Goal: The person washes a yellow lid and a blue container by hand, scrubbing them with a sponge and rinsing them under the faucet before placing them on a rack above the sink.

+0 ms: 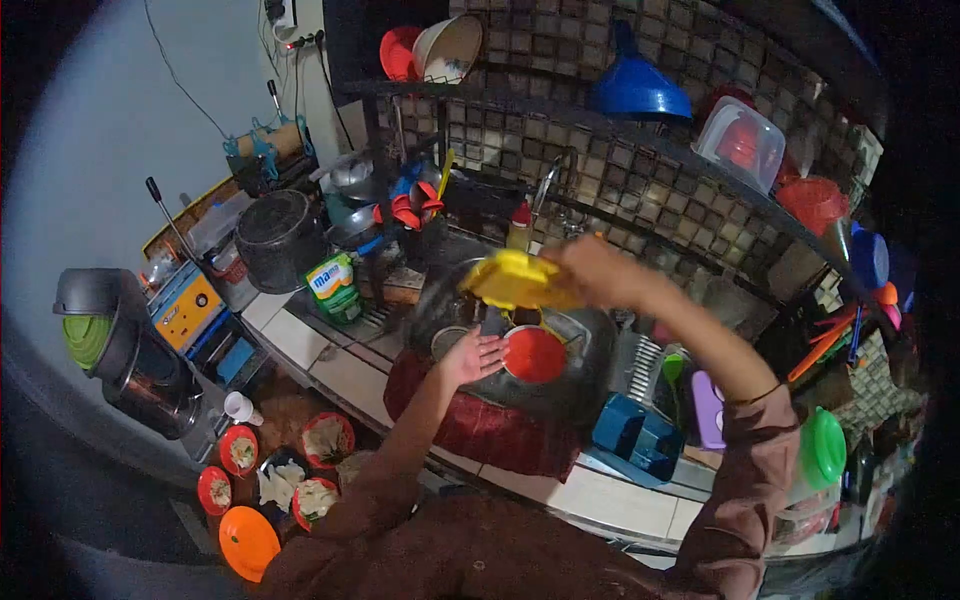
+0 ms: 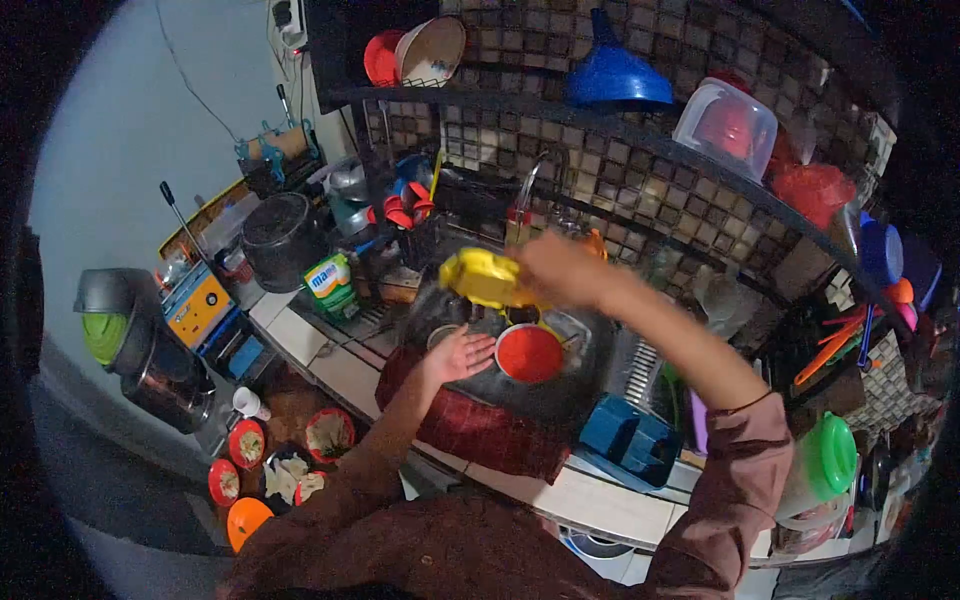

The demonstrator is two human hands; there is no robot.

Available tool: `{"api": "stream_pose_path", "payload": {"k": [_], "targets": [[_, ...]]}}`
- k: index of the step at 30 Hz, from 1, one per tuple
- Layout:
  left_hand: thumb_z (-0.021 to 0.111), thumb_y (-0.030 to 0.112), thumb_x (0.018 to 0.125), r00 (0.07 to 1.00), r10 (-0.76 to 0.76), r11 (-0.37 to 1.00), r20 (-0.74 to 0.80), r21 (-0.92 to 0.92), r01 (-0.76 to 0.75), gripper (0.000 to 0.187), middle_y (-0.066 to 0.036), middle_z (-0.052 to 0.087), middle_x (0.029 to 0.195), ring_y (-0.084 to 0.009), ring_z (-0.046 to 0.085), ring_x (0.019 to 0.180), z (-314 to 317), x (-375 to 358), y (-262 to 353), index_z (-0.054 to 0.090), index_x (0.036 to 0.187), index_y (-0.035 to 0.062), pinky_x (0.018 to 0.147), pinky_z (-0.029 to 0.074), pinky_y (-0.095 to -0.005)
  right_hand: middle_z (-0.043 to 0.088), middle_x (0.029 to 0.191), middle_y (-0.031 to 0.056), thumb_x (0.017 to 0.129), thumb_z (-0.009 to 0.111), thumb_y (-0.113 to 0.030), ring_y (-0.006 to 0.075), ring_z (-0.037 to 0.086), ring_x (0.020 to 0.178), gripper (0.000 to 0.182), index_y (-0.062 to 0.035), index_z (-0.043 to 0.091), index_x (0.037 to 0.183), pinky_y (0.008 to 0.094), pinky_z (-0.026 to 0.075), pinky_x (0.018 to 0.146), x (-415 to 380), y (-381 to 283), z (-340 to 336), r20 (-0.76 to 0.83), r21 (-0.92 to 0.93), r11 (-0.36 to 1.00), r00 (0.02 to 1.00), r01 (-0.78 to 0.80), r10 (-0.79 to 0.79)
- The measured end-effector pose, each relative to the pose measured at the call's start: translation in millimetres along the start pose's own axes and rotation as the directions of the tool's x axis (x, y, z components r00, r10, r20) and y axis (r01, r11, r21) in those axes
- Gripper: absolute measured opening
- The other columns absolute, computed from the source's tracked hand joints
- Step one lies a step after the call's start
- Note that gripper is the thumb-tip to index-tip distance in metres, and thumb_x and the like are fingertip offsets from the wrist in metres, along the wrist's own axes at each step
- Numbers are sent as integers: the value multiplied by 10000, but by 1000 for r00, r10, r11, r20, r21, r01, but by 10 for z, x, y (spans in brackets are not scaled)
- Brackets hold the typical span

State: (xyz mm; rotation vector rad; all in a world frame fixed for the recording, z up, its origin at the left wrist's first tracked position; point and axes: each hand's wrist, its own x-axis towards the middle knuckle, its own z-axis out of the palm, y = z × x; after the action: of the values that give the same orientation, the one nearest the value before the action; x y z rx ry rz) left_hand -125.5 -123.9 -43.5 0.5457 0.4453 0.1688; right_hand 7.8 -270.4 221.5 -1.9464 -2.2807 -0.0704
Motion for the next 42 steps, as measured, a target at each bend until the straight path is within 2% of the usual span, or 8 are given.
{"api": "stream_pose_path", "payload": {"k": [6,10,17,24,32,36,38,42], "targets": [[376,297,864,1000,1,992,4,-128,0,408,-154,446,1148,-279,438,1063,-175,-10,-157,327,1118,-19,910,355,-410,583,737,155,722,568,-157,302,579,702,248,-19,533,925,365,449,641,335,-355,-1116,-513,167,947,844,276,-155],[471,207,814,996,60,978,-62,-194,-71,398,-163,415,1177,-283,412,1092,-200,-34,-242,331,1114,-14,919,346,-413,580,921,133,743,592,-216,314,567,816,311,-22,524,976,393,458,720,427,-666,-1727,-576,427,890,807,160,131],[486,180,780,986,87,977,-145,-181,-113,255,-136,484,1107,-252,437,1067,-152,-73,-257,467,964,5,917,340,-401,564,807,220,710,569,-159,315,566,787,277,48,523,889,368,450,672,1146,-248,-1881,-903,-13,967,419,-253,98],[437,190,801,991,98,980,-88,-166,-112,229,-119,542,1024,-232,501,987,-153,-146,-260,508,936,19,846,401,-384,601,813,118,720,621,-237,235,579,804,323,-41,532,960,325,454,697,2187,770,-1459,-810,70,934,526,-350,258],[407,169,816,984,112,973,-142,-188,-138,228,-107,536,1034,-231,502,975,-209,-213,-164,503,954,15,848,400,-381,512,1111,98,719,533,-508,276,481,1030,550,-94,525,1082,369,379,852,2468,294,-1295,-240,-236,881,903,-410,356],[416,171,812,991,87,973,-101,-207,-106,258,-108,517,1064,-238,478,1007,-212,-203,-156,490,989,-1,895,362,-382,527,1074,129,722,549,-464,282,517,972,499,-62,554,1017,374,423,793,1942,69,-1289,-401,-188,880,852,-436,337],[426,166,806,993,48,979,-110,-190,-69,266,-111,502,1088,-241,461,1035,-161,-201,-173,485,999,-9,917,344,-382,587,806,203,696,597,-377,341,579,743,465,49,555,879,392,456,646,1518,-70,-1118,-885,-236,921,460,-311,-72],[442,148,783,992,80,984,-97,-152,-95,269,-134,489,1108,-250,426,1089,-62,-76,-215,457,1010,3,927,339,-394,553,831,134,678,556,-189,309,531,855,295,-27,497,918,407,437,759,870,-184,-701,-542,-408,913,812,-29,-216]]}}
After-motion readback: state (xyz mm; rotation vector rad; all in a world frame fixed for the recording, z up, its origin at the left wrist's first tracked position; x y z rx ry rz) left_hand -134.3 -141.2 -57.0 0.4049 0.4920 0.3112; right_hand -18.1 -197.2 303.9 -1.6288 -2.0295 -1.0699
